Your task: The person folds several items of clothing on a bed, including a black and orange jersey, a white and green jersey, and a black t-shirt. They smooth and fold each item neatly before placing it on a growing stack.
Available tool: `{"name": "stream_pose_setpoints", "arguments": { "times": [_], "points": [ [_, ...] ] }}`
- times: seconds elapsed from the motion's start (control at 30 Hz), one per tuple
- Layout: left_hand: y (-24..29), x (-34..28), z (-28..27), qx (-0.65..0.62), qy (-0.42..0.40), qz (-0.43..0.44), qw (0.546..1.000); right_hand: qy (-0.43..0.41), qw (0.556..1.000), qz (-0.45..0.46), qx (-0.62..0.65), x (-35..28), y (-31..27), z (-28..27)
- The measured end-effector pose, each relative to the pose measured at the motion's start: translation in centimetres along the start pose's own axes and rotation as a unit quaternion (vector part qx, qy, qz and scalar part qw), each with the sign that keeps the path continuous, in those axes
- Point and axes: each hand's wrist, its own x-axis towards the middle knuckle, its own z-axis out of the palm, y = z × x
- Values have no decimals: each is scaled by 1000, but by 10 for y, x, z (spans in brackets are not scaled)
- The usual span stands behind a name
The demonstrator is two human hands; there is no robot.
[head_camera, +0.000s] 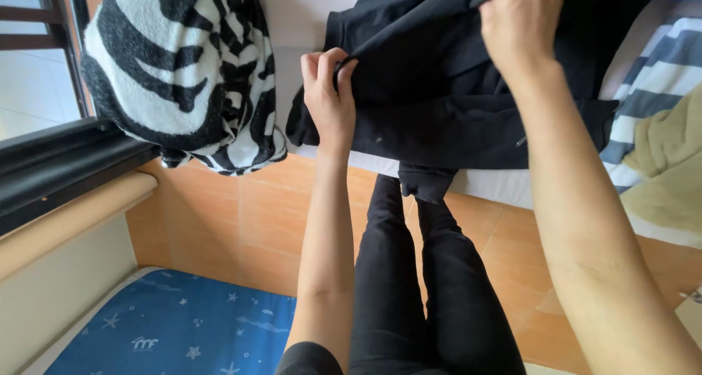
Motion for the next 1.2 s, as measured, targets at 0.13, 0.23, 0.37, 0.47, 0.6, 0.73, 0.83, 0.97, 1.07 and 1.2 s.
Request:
{"name": "stream_pose_setpoints", "arguments": {
  "times": [0.13, 0.23, 0.37, 0.47, 0.6, 0.73, 0.83, 0.97, 1.07, 1.2],
  "points": [
    [-1, 8, -21, 22, -102, 40, 994, 108, 994, -5, -14, -12, 14, -30],
    [-8, -1, -29, 56, -129, 2, 990, 140, 989, -14, -46, -17, 0, -63],
    [-8, -12, -36, 43, -93, 39, 994, 129, 990, -50, -42, -46, -10, -79],
    [-20, -34, -37, 83, -94, 75, 989, 94, 995, -8, -40, -122, -5, -58],
    [-51, -65, -29, 171, -89, 95, 977, 45, 999, 11, -7, -186, -33, -55],
    [-50, -74, -27, 219, -116, 82, 965, -155, 981, 109, 32, -209, -57, -56],
    [-41, -82, -29, 252, -151, 58, 954, -149, 960, 221, 83, -223, -59, -53],
    [7, -78, -23, 227, -106, 58, 966, 42, 926, 345, 146, -193, -56, -54],
    [19, -85, 15, 163, -90, 68, 980, 99, 961, 251, 63, -146, -49, -50],
    [14, -95, 65, 134, -80, 54, 986, 67, 947, 310, 41, -165, -10, -10]
  ]
}}
